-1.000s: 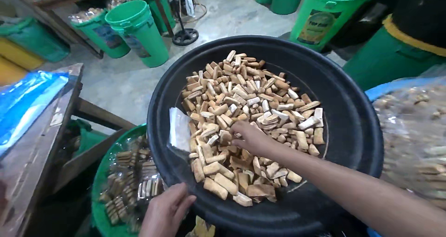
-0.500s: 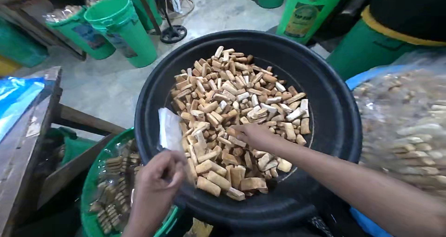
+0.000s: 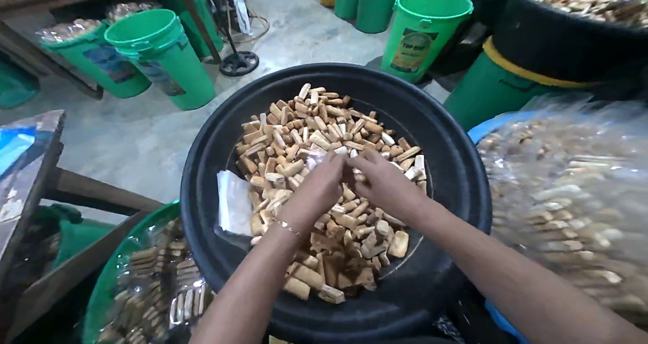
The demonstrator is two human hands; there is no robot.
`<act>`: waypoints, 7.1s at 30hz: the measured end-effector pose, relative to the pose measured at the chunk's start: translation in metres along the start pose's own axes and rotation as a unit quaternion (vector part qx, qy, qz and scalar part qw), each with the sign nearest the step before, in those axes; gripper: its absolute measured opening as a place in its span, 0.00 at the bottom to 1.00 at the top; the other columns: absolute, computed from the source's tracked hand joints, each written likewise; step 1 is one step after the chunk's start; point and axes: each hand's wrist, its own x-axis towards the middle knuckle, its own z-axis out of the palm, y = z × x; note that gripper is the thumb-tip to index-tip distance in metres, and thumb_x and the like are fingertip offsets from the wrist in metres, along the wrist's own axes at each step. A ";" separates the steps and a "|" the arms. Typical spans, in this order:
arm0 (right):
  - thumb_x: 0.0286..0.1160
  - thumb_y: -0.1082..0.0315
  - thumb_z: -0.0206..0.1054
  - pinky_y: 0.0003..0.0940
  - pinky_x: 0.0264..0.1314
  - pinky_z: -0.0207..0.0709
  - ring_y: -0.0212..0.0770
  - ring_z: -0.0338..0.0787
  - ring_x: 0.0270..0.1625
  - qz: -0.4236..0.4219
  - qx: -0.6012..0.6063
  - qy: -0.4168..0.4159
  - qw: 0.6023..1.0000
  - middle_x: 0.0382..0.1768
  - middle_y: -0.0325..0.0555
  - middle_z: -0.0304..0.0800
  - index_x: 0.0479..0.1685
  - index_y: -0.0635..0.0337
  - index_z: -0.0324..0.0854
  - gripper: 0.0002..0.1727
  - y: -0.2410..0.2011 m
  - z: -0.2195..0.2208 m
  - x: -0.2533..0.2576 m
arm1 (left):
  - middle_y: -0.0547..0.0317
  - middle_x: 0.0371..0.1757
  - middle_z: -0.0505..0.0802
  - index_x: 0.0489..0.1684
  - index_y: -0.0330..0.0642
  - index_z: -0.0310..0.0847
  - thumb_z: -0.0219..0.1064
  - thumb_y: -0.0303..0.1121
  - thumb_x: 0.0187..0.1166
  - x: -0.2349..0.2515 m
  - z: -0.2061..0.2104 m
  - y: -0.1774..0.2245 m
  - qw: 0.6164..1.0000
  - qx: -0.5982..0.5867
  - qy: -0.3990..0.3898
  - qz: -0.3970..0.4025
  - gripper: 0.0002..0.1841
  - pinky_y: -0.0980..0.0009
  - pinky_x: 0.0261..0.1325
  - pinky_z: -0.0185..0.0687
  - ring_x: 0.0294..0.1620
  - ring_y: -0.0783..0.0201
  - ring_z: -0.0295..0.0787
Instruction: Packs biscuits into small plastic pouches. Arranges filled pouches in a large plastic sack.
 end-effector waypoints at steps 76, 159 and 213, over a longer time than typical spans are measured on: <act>0.79 0.57 0.71 0.26 0.71 0.73 0.30 0.77 0.68 -0.246 0.104 0.451 0.851 0.64 0.41 0.76 0.45 0.50 0.83 0.09 -0.005 0.012 0.012 | 0.63 0.35 0.92 0.55 0.42 0.79 0.35 0.48 0.95 -0.015 -0.005 -0.019 0.714 -0.644 0.268 -0.059 0.26 0.72 0.41 0.87 0.34 0.71 0.89; 0.70 0.64 0.75 0.32 0.50 0.87 0.42 0.92 0.47 -0.126 0.079 0.186 0.971 0.60 0.59 0.89 0.76 0.67 0.76 0.33 -0.019 -0.018 -0.059 | 0.66 0.42 0.87 0.51 0.38 0.75 0.35 0.37 0.96 -0.019 0.023 0.026 0.771 -0.556 0.283 0.126 0.21 0.76 0.50 0.87 0.43 0.77 0.87; 0.82 0.61 0.65 0.36 0.70 0.80 0.46 0.88 0.64 -0.249 -0.038 0.249 0.935 0.58 0.51 0.91 0.60 0.55 0.91 0.16 0.020 -0.040 -0.031 | 0.59 0.43 0.92 0.67 0.47 0.71 0.39 0.46 0.95 -0.014 0.024 0.022 0.682 -0.710 0.174 -0.022 0.20 0.67 0.45 0.92 0.40 0.65 0.93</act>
